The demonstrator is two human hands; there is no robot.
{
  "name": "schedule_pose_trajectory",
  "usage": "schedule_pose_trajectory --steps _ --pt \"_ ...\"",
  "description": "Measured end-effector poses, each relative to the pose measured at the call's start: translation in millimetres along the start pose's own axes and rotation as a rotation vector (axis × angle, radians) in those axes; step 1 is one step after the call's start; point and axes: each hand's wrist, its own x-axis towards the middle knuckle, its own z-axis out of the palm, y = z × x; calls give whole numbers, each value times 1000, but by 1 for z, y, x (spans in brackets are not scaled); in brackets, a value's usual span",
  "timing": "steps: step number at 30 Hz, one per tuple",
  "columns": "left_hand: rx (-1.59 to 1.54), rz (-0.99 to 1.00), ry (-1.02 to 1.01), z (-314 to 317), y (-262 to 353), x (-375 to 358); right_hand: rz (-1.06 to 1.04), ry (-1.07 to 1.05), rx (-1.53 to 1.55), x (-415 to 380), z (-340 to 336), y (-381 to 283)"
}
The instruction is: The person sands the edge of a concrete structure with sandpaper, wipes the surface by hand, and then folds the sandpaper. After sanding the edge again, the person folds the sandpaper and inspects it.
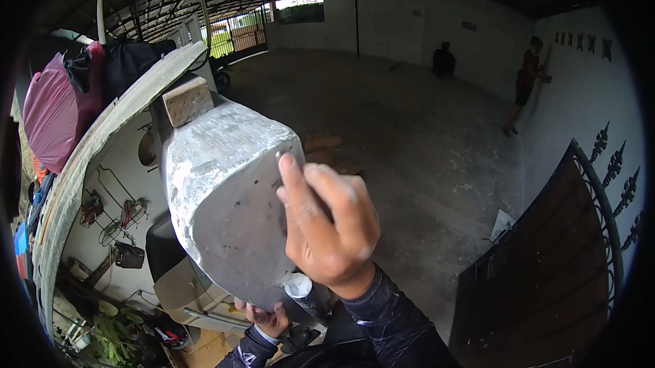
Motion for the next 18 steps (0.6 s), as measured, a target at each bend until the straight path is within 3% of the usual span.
schedule_pose_trajectory --steps 3,5,11,14,18 --pt "3 11 0 2 -1 0 -17 65 -41 3 4 -1" --pt "-19 7 18 3 -2 -1 -19 51 131 0 7 -9" --pt "-4 9 -18 0 -3 -1 5 74 -41 4 6 -6" --pt "-9 32 -2 0 -2 5 -36 23 116 3 4 -12" --pt "-23 8 -13 -2 -5 -6 30 -8 66 6 3 -13"
